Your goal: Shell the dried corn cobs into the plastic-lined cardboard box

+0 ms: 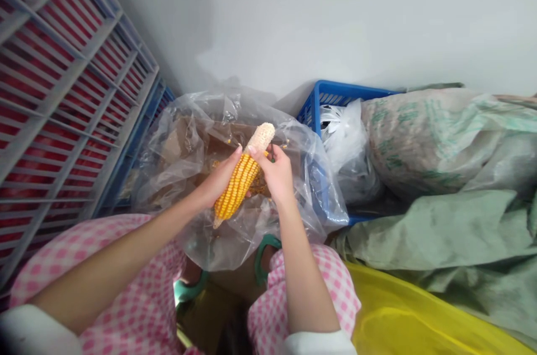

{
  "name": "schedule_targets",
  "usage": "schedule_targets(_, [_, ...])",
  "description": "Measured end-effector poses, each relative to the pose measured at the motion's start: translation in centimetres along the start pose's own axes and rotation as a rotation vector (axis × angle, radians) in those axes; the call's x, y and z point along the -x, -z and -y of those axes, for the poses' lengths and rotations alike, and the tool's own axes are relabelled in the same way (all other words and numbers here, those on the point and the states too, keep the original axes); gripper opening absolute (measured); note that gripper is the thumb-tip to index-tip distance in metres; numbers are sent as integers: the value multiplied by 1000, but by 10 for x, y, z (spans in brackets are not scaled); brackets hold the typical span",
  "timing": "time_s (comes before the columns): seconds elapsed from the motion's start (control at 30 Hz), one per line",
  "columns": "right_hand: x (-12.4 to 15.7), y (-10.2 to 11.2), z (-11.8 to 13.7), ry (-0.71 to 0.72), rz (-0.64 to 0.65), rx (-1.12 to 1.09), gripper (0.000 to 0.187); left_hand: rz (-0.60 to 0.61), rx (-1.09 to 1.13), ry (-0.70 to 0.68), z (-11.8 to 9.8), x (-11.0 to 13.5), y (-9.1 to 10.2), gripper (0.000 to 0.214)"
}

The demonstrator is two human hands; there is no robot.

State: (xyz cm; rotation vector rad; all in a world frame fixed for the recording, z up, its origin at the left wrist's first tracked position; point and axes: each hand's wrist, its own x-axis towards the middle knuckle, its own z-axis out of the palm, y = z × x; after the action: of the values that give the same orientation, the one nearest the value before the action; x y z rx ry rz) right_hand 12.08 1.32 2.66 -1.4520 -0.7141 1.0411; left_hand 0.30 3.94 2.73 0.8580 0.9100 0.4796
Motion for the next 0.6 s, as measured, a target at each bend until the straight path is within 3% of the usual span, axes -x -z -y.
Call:
schedule_targets(0.23, [4, -7, -5, -57, -27, -98, 30, -14, -11, -5, 6, -1, 0, 53])
schedule_targets(0.6, [1, -4, -2, -195, 92, -226, 32, 11, 73, 30, 0, 0, -3, 48])
